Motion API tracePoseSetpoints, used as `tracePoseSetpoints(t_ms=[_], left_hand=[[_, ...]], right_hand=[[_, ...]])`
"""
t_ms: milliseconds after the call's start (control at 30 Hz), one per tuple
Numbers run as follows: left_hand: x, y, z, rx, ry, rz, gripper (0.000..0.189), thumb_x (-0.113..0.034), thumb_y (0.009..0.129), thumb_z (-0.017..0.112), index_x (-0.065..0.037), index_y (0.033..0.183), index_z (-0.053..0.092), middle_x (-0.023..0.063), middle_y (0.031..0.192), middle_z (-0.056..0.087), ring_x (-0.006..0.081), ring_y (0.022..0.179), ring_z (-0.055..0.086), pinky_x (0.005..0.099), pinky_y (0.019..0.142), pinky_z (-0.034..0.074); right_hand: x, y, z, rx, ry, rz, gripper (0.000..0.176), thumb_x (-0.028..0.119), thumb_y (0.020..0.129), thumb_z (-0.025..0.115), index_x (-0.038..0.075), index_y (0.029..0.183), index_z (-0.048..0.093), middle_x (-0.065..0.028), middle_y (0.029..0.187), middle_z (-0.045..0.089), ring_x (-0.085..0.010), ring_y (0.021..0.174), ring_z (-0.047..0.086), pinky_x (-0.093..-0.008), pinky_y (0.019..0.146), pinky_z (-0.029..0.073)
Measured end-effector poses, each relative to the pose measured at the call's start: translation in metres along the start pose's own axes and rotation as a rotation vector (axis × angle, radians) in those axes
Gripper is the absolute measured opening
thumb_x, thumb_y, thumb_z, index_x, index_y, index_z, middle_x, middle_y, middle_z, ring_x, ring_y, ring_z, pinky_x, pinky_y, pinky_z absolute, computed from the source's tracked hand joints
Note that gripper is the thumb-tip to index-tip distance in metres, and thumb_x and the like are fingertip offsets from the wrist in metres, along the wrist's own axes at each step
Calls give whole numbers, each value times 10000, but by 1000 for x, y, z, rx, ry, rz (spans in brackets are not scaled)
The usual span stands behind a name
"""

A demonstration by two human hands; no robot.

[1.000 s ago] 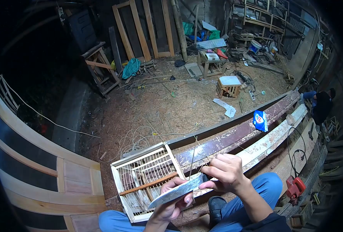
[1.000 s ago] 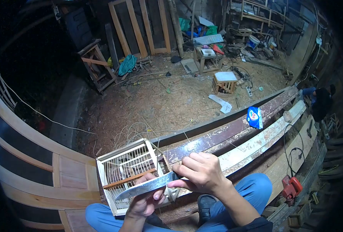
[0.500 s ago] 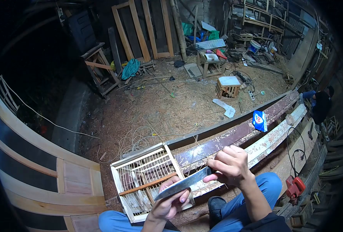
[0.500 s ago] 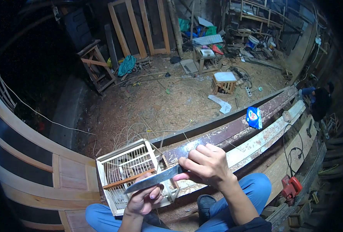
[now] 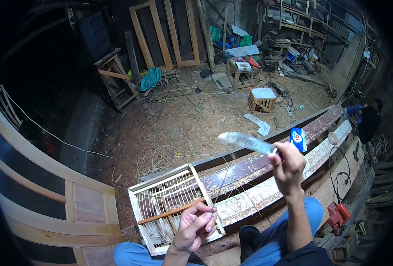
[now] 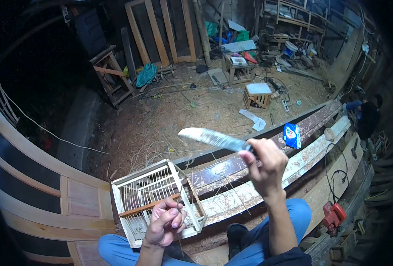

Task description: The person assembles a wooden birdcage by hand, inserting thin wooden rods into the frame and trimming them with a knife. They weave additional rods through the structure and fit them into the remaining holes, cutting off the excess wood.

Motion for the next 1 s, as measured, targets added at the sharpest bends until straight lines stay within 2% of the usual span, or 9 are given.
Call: tracePoseSetpoints(t_ms=[33,300,400,600,667,867,1000], left_hand=[[1,0,-2,-30,4,-6,141,-111,1022,616,-40,1139,652,37,659,534,97,584,406,255,474,301],[-7,5,-11,-133,28,47,169,-139,1063,565,-31,1181,621,82,802,587,71,613,403,219,515,371],[-8,6,-8,-120,-25,65,200,-107,1081,531,-13,1248,588,111,940,627,58,690,442,204,564,378],[0,5,-10,-117,38,79,237,-64,1060,548,-13,1288,591,119,981,635,79,702,462,210,558,375],[6,3,-13,-138,33,24,279,-62,1056,563,-25,1332,560,119,980,632,79,688,448,205,556,361],[10,3,-14,-150,-6,23,355,-31,1052,543,-37,1404,500,86,982,611,50,680,411,197,560,335],[8,2,-9,-139,77,36,324,-35,1045,548,-1,1367,523,80,978,621,38,656,394,186,553,319]], right_hand=[[-6,1,-4,-44,-23,11,339,361,962,712,25,943,672,-105,722,579,-293,646,583,-391,585,443],[27,-13,17,103,9,-52,338,359,918,754,28,924,682,-102,728,619,-291,644,611,-405,582,462],[46,-19,27,169,59,-109,339,368,885,781,47,934,681,-89,723,619,-278,641,616,-396,578,469],[73,-39,49,308,108,-209,373,420,837,810,79,947,705,-36,736,598,-210,638,597,-353,549,451],[82,-45,55,354,143,-219,398,416,831,811,43,903,691,-65,699,578,-252,606,579,-379,540,443],[91,-55,60,402,198,-272,417,464,826,794,68,923,707,-46,693,555,-231,617,576,-366,528,440],[90,-54,60,409,206,-303,424,489,826,785,83,928,714,-35,691,544,-222,617,573,-357,528,439]])
Point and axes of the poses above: each hand's wrist, its own y-axis towards the middle knuckle, its own z-axis out of the palm, x = y × z, the point moved 9 cm from there along y, towards the middle knuckle
